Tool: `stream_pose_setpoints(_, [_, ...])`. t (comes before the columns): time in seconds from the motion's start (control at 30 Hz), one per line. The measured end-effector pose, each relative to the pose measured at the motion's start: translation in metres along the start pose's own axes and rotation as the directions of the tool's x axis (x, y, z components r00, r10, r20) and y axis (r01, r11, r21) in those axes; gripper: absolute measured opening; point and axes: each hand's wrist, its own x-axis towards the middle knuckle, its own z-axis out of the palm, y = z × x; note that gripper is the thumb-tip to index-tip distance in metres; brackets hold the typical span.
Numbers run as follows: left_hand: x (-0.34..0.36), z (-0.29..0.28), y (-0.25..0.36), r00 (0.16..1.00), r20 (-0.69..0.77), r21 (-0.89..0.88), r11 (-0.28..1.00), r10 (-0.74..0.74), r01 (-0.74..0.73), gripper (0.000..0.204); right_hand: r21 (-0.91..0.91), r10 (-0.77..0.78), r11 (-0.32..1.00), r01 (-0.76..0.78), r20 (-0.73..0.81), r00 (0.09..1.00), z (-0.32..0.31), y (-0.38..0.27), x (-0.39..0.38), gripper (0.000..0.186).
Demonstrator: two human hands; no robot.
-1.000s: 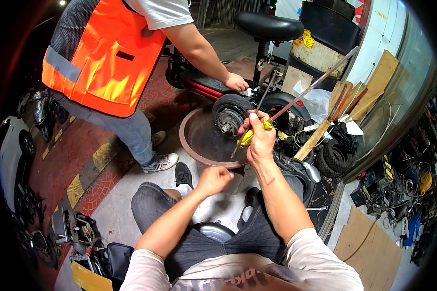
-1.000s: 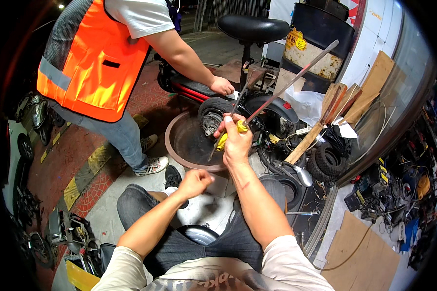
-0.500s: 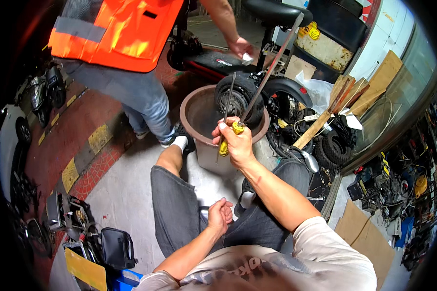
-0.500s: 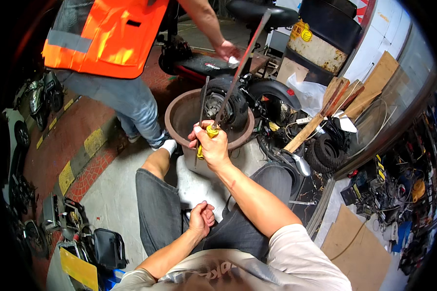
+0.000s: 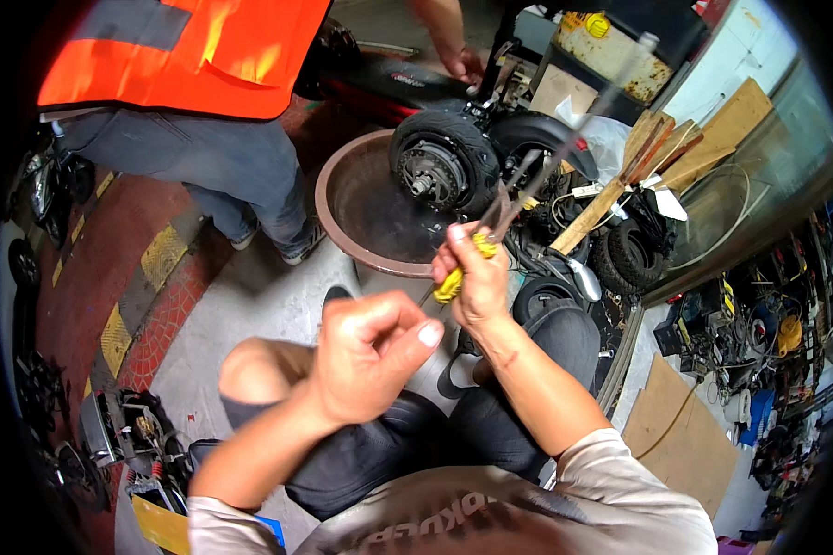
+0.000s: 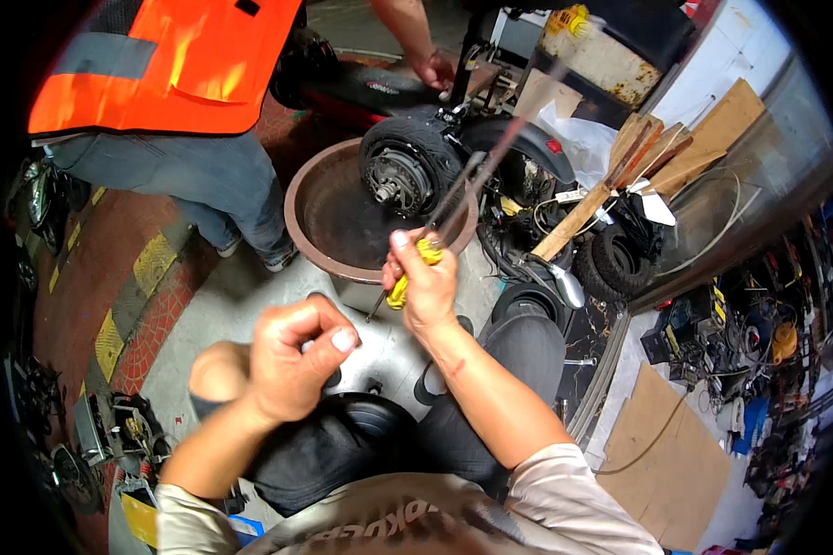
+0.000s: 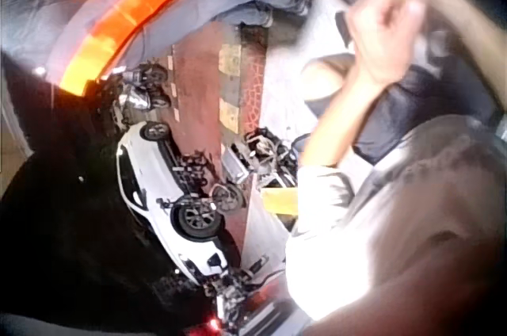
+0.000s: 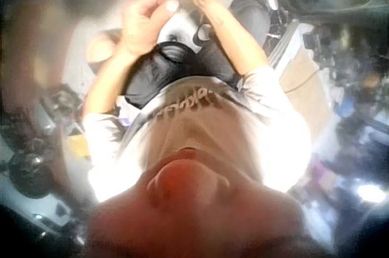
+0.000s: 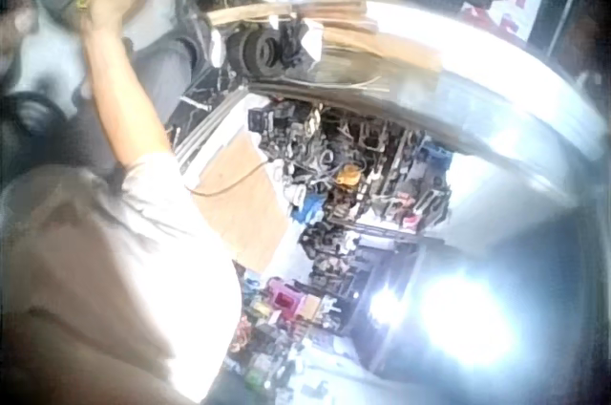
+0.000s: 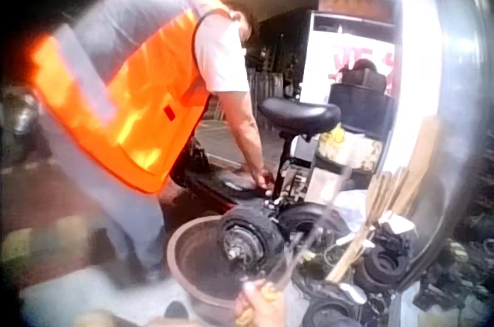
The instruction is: The person uses a screwdriver and tire levers to pry a rubber tire onto the rim of an electric scooter motor wheel while resting the assembly in a basin of water.
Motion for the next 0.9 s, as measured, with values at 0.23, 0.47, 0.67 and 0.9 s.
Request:
stream_pose_setpoints(0.23, [0.095, -0.022, -0.043, 0.960, 0.176, 0.291, 0.920, 0.218, -0.262, 0.012, 0.265, 0.171, 0.952, -0.156, -0.034, 0.985, 0.014, -0.028, 0.038, 0.033])
stream_pose_setpoints(0.47, [0.152, -0.072, -0.105, 0.814, 0.235, 0.308, 0.754, 0.532, -0.581, 0.013, 0.124, 0.033, 0.991, -0.042, 0.074, 0.997, -0.003, -0.031, 0.083, 0.041])
stream_pose_setpoints(0.67, [0.181, -0.091, -0.135, 0.879, -0.086, 0.245, 0.865, 0.469, -0.438, 0.025, 0.218, -0.111, 0.971, 0.094, 0.065, 0.992, -0.001, -0.016, 0.063, 0.023])
stream_pose_setpoints(0.9, [0.143, -0.072, -0.150, 0.890, -0.261, 0.053, 0.926, 0.373, -0.373, 0.031, -0.042, -0.159, 0.986, 0.159, 0.022, 0.987, 0.000, 0.017, -0.009, 0.027])
